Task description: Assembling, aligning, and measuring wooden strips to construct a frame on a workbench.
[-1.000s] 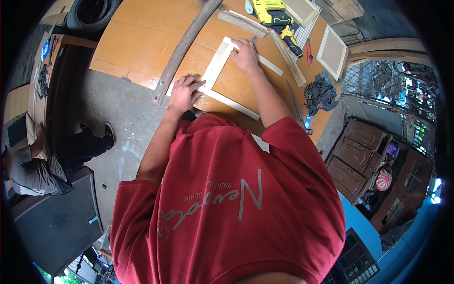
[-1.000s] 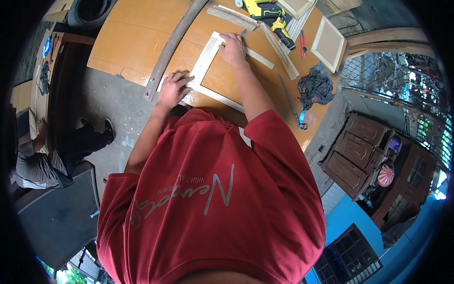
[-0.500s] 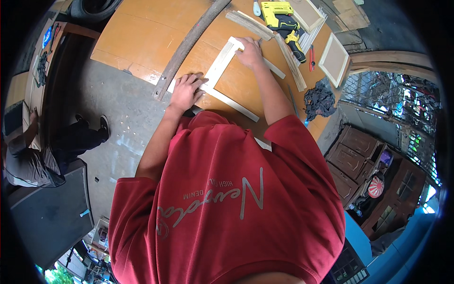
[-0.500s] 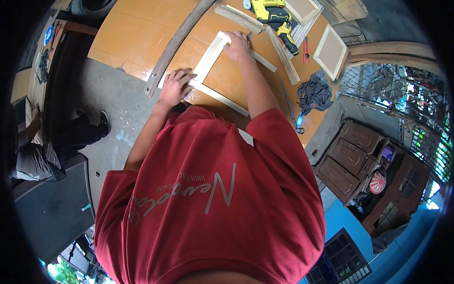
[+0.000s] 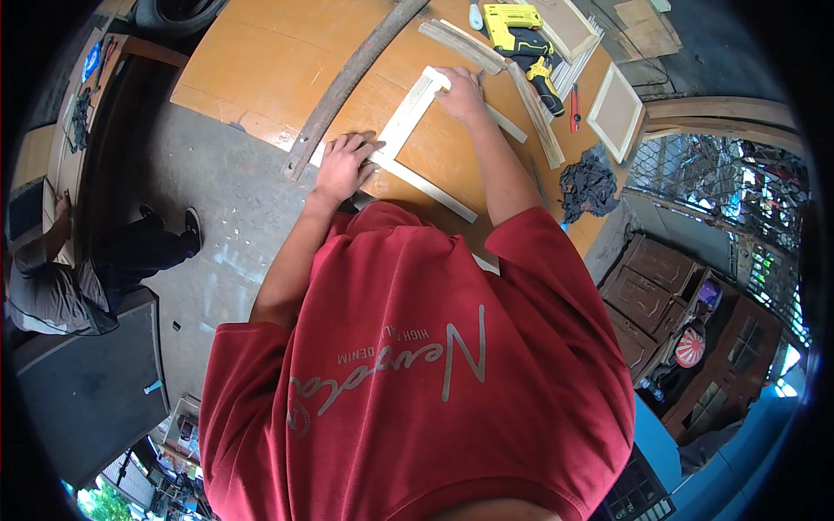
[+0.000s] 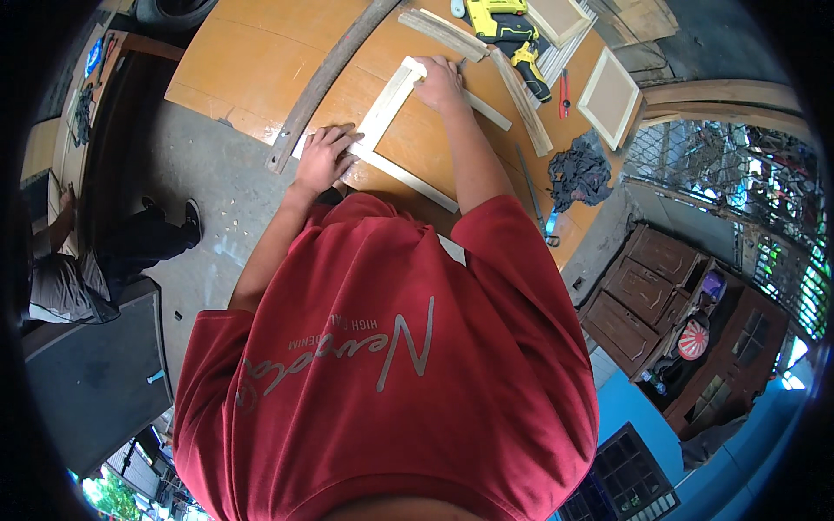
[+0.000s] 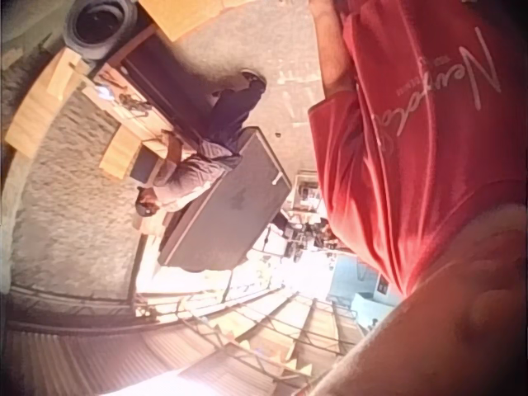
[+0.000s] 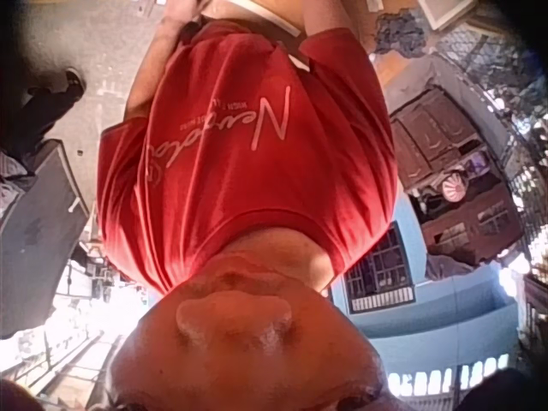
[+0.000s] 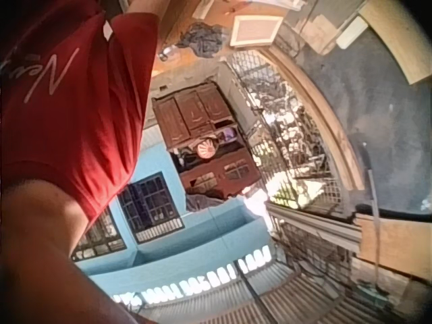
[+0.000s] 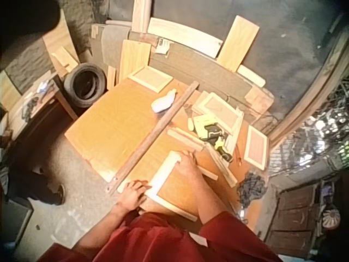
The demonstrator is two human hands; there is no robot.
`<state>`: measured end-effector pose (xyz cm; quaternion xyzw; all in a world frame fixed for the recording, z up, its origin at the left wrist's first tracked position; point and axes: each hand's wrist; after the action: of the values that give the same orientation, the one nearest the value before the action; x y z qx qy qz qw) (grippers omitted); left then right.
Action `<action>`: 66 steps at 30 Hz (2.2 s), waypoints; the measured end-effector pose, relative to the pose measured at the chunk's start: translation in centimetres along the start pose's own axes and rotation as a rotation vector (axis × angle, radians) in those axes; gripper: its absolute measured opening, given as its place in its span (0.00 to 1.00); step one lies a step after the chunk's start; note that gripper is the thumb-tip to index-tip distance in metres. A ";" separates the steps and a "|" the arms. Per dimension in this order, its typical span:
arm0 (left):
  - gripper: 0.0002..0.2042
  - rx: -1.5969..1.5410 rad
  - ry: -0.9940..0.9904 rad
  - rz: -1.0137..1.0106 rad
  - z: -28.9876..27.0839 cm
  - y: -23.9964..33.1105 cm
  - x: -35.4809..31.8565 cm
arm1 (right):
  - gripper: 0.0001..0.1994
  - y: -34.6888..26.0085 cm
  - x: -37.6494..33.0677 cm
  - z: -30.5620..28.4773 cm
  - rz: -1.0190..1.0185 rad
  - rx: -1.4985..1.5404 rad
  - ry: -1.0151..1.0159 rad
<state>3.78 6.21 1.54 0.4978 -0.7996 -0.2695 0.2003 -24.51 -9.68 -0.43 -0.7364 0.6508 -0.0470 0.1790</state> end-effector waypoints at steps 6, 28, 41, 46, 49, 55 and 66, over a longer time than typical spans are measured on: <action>0.24 0.020 -0.015 0.002 0.0 -0.1 0.0 | 0.29 -1.0 -1.0 -0.3 0.015 -0.023 0.031; 0.24 -0.005 -0.005 -0.019 -0.1 0.0 0.0 | 0.36 -7.4 -9.2 4.1 0.312 0.096 0.201; 0.23 -0.010 0.034 0.005 0.6 -0.2 -0.2 | 0.36 -2.0 -14.4 3.0 0.515 0.136 0.126; 0.23 0.003 0.030 0.006 0.5 -0.2 -0.2 | 0.36 1.3 -17.3 1.0 0.597 0.165 0.095; 0.23 -0.015 0.025 0.008 0.5 -0.1 0.0 | 0.36 3.1 -18.4 1.0 0.628 0.112 0.128; 0.28 -0.021 -0.007 -0.060 0.6 0.5 0.1 | 0.37 4.7 -20.1 0.2 0.668 0.160 0.123; 0.31 -0.084 -0.100 0.176 5.6 8.3 1.2 | 0.33 11.6 -15.1 -1.6 0.298 0.185 0.407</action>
<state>-5.71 9.38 2.51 0.4029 -0.8372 -0.3087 0.2035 -38.15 3.73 -0.22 -0.5883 0.7675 -0.2266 0.1163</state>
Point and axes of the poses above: each hand's wrist, its own x-axis towards the middle knuckle, its own z-axis out of the palm, y = z × x, and after that the axes turned 10 degrees about -x, right-handed
